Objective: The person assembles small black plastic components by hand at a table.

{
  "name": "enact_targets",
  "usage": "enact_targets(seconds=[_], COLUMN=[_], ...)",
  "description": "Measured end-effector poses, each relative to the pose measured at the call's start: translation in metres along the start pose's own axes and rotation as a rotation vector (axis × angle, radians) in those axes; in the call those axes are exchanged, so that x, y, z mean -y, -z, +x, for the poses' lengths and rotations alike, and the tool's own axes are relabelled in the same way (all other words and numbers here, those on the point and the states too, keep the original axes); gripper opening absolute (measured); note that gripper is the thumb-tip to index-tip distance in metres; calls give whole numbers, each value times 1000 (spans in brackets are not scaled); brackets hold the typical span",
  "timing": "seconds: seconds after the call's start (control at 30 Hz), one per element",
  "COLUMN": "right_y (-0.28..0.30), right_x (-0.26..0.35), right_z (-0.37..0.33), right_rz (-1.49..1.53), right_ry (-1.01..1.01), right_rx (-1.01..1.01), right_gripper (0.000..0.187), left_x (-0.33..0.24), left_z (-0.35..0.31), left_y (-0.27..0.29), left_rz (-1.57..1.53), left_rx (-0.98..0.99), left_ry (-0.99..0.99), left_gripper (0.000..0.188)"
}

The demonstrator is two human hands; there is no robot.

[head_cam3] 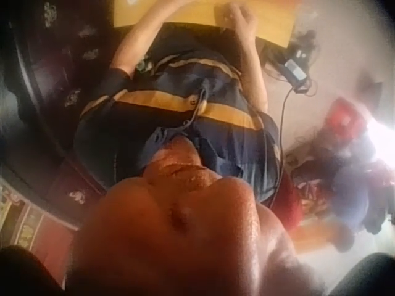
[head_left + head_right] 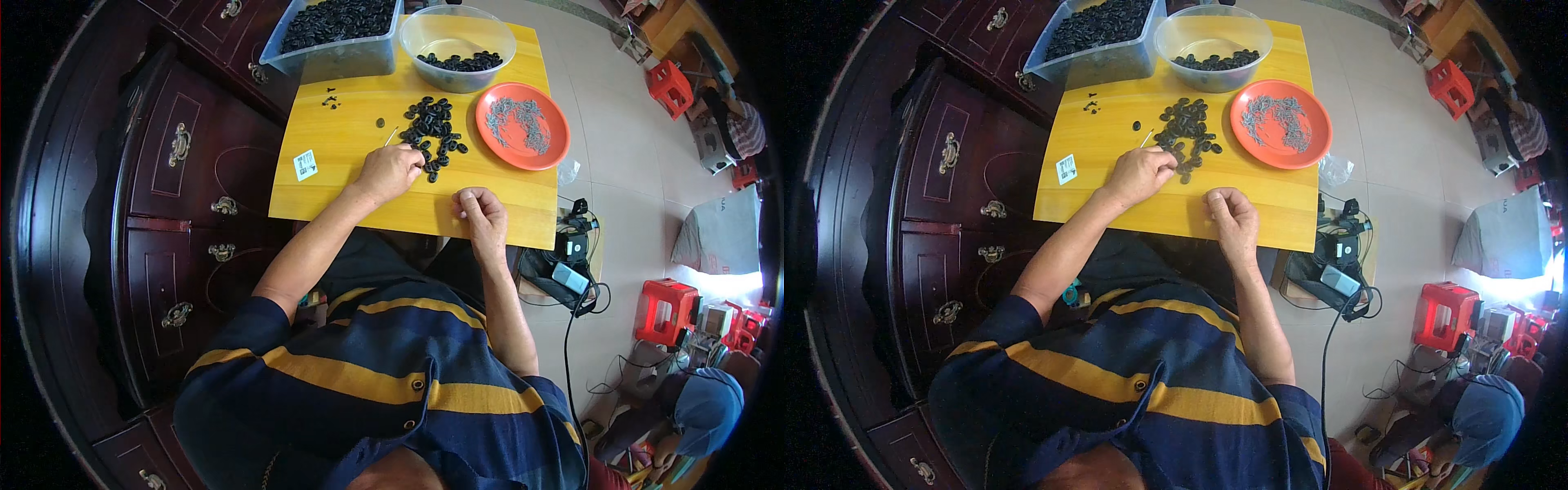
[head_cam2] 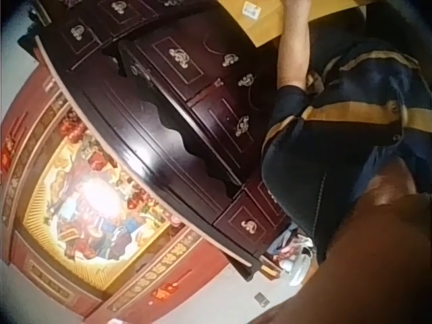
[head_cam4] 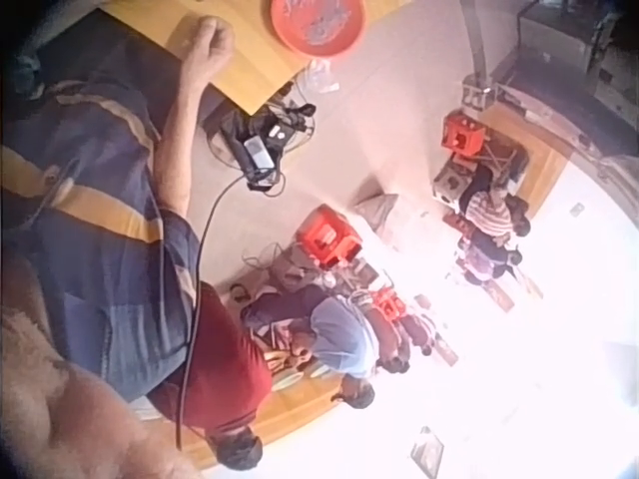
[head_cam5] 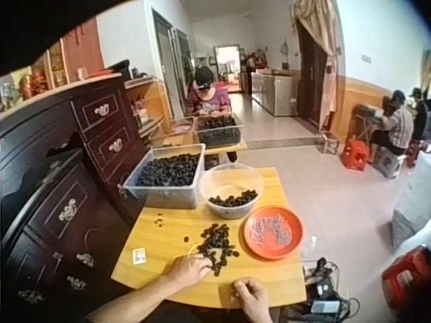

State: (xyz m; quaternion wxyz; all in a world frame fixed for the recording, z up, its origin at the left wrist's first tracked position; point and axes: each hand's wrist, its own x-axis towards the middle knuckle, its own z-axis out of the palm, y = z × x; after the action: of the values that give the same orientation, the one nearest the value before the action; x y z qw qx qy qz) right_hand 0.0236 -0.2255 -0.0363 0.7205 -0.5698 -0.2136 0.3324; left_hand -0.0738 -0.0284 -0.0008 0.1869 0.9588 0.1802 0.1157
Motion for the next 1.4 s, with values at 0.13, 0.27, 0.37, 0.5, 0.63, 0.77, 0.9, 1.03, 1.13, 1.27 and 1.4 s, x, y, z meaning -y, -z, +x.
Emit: enact_targets(seconds=[0.13, 0.27, 0.37, 0.5, 0.63, 0.77, 0.9, 1.03, 1.13, 1.27, 1.4], right_y=[1, -1, -1, -2, -2, -1, 0, 2, 1, 1, 9], right_x=[0, 2, 0, 0, 1, 1, 0, -1, 2, 9, 6], right_z=[0, -1, -1, -1, 0, 0, 0, 0, 0, -1, 0], right_rz=[22, 50, 29, 35, 16, 8, 50, 36, 81, 279, 383], right_ry=[-1, -5, -11, -3, -11, -1, -17, -32, -36, -79, -80], right_rx=[12, 8, -2, -8, -6, -1, -10, 7, -18, -59, -85], right_gripper=[18, 18, 17, 17, 18, 18, 18, 16, 14, 14, 13], left_x=[-1, 1, 0, -3, -3, -3, -9, -19, -35, -54, -76], left_z=[-2, -1, 3, 11, 14, 14, 10, 5, 6, 7, 8], left_y=[3, 2, 4, 11, 14, 12, 11, 10, 5, -13, -29], left_rz=[-21, 7, 26, 87, 113, 92, 58, -116, -515, -775, -1058], left_rx=[-25, 15, 73, 196, 268, 284, 221, 126, 79, 51, 18], left_ry=[13, 8, 29, 86, 101, 99, 71, 48, 115, 120, 153], left_gripper=[13, 14, 14, 13, 12, 9, 7, 6, 6, 6, 7])
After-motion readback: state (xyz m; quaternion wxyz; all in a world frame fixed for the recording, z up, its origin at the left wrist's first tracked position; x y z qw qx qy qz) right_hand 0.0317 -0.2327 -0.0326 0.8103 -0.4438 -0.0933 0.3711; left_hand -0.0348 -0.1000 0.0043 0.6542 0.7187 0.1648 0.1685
